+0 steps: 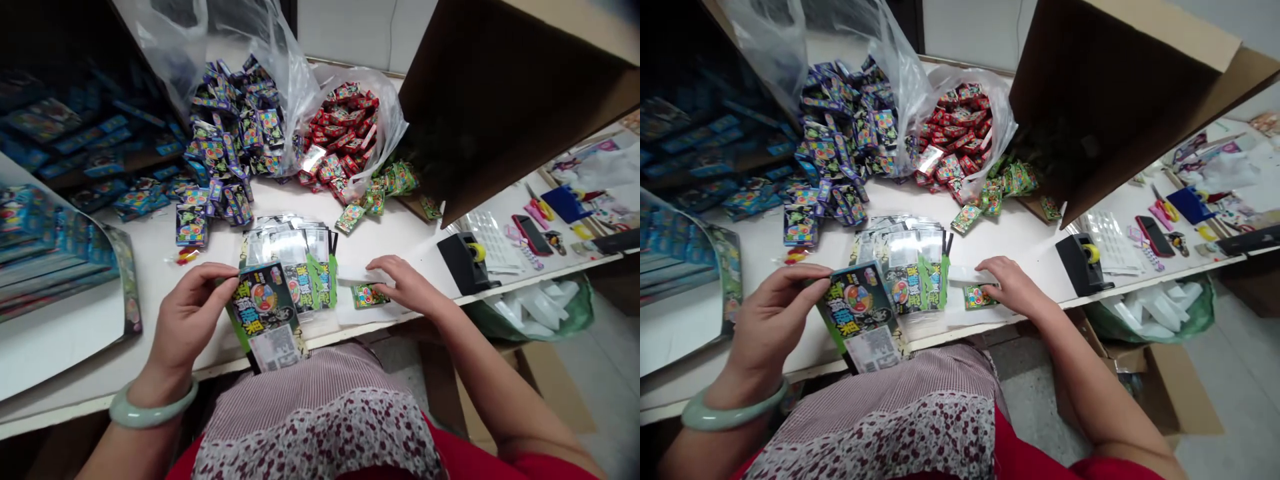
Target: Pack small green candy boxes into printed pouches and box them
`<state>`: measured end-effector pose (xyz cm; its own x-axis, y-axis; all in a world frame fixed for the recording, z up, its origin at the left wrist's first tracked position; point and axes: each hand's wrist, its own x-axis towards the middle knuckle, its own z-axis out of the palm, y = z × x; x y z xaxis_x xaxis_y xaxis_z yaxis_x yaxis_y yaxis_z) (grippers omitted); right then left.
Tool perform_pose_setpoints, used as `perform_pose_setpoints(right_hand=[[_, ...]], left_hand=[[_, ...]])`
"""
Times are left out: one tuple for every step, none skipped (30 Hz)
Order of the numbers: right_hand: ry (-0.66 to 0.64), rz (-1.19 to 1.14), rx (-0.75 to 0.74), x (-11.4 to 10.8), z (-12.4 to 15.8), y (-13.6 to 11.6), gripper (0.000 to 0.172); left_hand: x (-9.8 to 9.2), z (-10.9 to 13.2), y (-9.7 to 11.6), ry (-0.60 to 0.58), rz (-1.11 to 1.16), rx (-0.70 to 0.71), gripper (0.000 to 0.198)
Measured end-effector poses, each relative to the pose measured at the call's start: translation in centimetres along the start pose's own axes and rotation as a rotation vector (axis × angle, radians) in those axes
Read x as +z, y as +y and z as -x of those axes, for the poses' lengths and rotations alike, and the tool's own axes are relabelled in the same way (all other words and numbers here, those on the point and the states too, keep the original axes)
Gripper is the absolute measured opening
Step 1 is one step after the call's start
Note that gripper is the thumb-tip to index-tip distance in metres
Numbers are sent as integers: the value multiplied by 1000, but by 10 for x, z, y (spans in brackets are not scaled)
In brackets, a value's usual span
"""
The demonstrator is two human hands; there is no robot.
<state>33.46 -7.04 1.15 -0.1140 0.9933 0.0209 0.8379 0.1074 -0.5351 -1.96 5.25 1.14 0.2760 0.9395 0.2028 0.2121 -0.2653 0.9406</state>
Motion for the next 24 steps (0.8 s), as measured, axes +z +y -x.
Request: perform_pose_setpoints(right_hand=[[-25,34,11,1,4,8,36],[-16,48,32,3,6,14,41],[19,44,61,7,6,19,44],[68,22,97,10,4,23,44],[115,-14,137,14,1,27,42],[150,-55,175,16,-3,32,40],[170,-93,207,18,-8,37,38],[177,-120,230,20,-12,41,36],[173,-133,246,20,-16,45,34],[169,-131,255,20,-20,48,32],[166,-119,258,21,-23,51,30],[164,-103,258,21,-26,51,28],[159,-84,257,21,-28,51,25],[150,-65,255,21,-31,50,22],[141,-45,255,21,-34,47,20],[131,-26,257,22,-37,45,18],[121,-10,259,22,-40,41,17],[111,3,262,23,-44,39,16],[104,16,266,24,-47,36,14],[99,27,271,25,-51,34,12],[100,38,278,26,-54,32,10],[105,47,287,27,-57,31,9],[115,52,297,28,-59,31,9],[125,50,307,29,-60,31,9]], left_hand=[[1,0,0,9,-2,-6,7],[2,-1,1,20,-6,-13,7],[3,-1,1,27,-9,-24,8],[4,-1,1,32,-13,-36,8],[4,-1,2,36,-15,-52,8],[4,-2,2,42,-16,-68,8],[4,-1,3,50,-16,-81,9],[4,-1,3,58,-17,-93,9],[4,-1,4,68,-19,-101,9],[4,-1,4,79,-21,-107,9],[4,0,4,82,-25,-112,9],[4,0,4,82,-28,-116,9],[4,0,4,84,-31,-119,9],[4,0,3,83,-33,-116,9],[4,0,3,82,-32,-109,9],[4,0,2,76,-28,-100,8],[4,-1,2,68,-24,-93,8],[3,-1,1,60,-19,-90,8],[3,-1,1,50,-17,-90,8],[3,-1,1,43,-19,-90,8],[2,0,0,41,-22,-90,8],[2,0,-1,40,-29,-88,9],[2,1,-1,41,-37,-82,10],[2,1,-2,37,-44,-76,12]])
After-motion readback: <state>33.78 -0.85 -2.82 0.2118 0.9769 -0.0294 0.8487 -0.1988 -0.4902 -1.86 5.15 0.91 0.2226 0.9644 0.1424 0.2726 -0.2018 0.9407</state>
